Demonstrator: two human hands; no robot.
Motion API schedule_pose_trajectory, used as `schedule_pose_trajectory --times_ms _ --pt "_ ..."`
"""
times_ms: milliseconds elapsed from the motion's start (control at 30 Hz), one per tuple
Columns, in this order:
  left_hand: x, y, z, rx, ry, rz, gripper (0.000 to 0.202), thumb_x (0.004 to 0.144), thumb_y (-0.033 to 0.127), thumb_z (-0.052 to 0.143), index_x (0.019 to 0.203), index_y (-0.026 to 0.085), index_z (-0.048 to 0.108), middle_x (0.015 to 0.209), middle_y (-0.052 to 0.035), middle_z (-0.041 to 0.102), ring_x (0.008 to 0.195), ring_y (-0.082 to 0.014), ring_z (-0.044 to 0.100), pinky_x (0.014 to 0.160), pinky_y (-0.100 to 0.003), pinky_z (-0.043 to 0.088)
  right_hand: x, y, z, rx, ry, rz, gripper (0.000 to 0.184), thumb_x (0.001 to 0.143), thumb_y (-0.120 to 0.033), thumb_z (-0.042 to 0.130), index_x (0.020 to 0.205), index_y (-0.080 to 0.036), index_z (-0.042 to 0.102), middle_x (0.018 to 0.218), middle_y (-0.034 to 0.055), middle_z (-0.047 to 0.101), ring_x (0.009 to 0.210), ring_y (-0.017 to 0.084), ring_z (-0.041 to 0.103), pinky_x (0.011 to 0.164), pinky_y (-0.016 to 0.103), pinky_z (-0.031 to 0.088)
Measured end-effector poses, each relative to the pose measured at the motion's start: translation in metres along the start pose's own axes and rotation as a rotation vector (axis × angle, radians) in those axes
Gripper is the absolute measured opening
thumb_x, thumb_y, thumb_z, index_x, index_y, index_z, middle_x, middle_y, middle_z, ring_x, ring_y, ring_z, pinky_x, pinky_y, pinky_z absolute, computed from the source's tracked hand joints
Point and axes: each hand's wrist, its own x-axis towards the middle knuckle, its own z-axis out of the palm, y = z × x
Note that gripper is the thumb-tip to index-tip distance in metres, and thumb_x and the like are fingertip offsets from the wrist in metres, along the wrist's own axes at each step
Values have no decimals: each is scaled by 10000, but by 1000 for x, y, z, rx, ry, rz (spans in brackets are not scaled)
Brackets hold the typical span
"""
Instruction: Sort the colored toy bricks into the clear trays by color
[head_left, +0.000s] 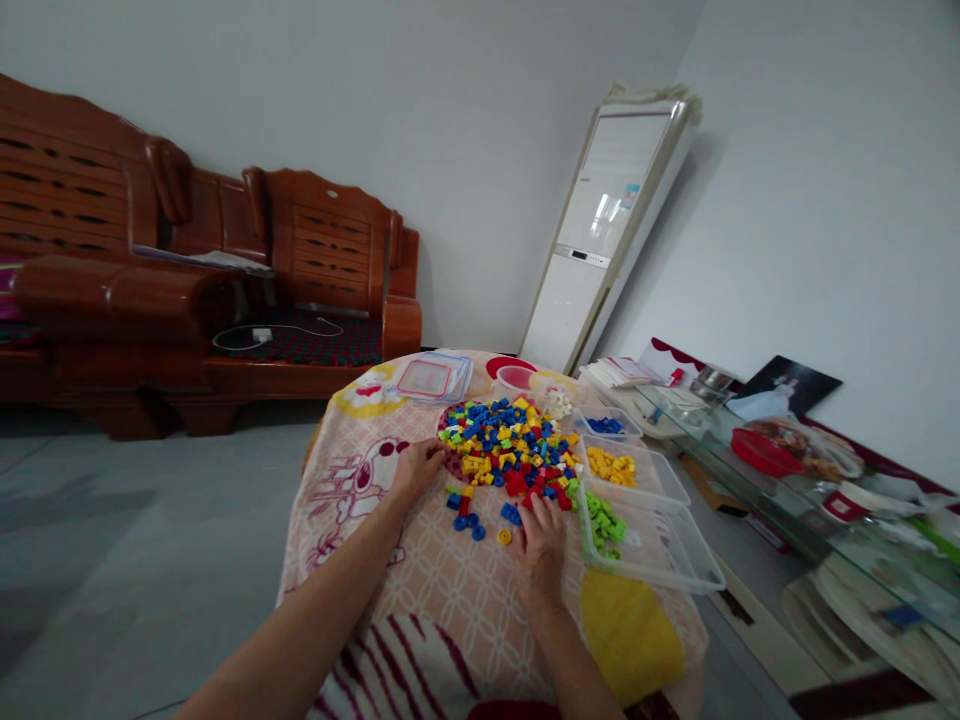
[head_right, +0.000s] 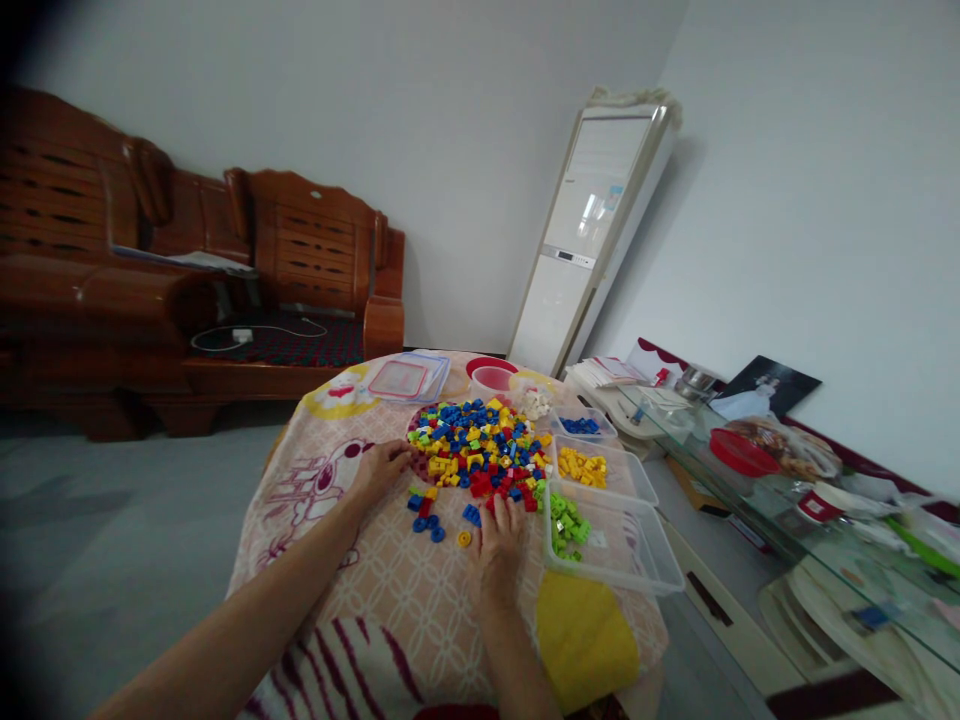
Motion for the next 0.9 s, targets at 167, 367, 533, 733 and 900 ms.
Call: schedule_pose_trajectory --times_ms 167,367,533,733,900 --pt "-1 4 -3 19 1 10 276 737 272 479 840 170 714 689 -19 695 703 -182 618 620 -238 411 10 -3 4 -42 -60 21 399 838 -155 524 1208 -246 642 1334 113 548 1287 313 387 1052 571 315" --pt "-1 3 -3 33 -3 23 264 737 274 484 823 178 715 710 -22 703 713 -184 624 647 -244 418 2 -10 -11 16 17 -28 285 873 -153 471 1036 -207 698 1315 116 563 1301 286 382 1054 563 332" --pt "-1 0 0 7 2 24 284 750 299 484 860 180 718 739 -29 716 728 -187 633 644 -242 427 1 -23 -23 19 -122 -74 184 813 -161 572 928 -226 701 1367 86 528 1347 308 328 1074 580 302" --pt "1 -1 0 21 13 15 248 740 290 502 822 194 715 752 -21 722 729 -182 634 652 -234 425 1 -28 -18 31 -42 -86 226 872 -141 495 930 -231 695 1296 67 588 1310 264 383 1049 526 359" --pt "2 -4 0 23 -3 26 256 742 295 497 830 189 712 746 -21 717 733 -187 637 643 -235 421 31 7 -34 6 155 -22 241 917 -219 449 932 -189 688 1232 125 608 1229 261 447 1021 506 380"
